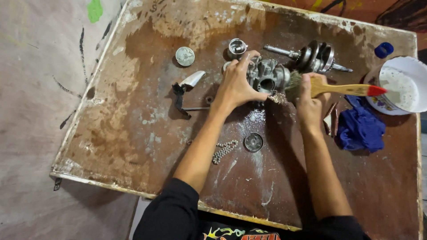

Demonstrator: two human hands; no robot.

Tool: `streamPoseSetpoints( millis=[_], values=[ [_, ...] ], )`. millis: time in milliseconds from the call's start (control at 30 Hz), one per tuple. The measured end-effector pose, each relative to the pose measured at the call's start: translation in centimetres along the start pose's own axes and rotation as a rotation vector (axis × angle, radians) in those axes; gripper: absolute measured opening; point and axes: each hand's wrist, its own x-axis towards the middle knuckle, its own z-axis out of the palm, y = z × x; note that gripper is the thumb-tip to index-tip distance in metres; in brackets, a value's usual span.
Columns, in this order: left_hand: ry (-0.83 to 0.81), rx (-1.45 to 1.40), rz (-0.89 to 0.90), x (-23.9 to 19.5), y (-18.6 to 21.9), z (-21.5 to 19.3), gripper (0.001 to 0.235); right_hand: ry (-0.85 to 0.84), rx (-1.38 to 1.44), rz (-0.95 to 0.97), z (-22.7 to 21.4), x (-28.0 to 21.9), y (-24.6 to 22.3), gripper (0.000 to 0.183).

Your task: Clean motorcycle engine parts using a brush and solvent.

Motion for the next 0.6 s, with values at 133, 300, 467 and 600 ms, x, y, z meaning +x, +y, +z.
streamPoseSetpoints(
  millis=[133, 300, 467, 600],
  values=[
    [0.049, 0.073, 0.11, -0.1, -1.1, 1.1, 0.115, 0.011, 0.012, -0.053, 0.6, 0.1, 2.4, 0.019],
    [0.143, 0.131, 0.27, -0.4, -1.8, 1.3, 0.116, 0.05, -0.037, -0.166, 1.4, 1.4, 0.7, 0.023],
    [0.021, 0.061, 0.168, -0.7, -0.8, 1.1, 0.108, -0.082, -0.049, -0.336, 2.7, 2.2, -0.1, 0.026],
    [0.083, 0.063, 0.214, -0.7, -2.0, 1.9, 0.092, -0.033, -0.388, -0.439, 1.9, 0.2, 4.1, 0.027]
  ],
)
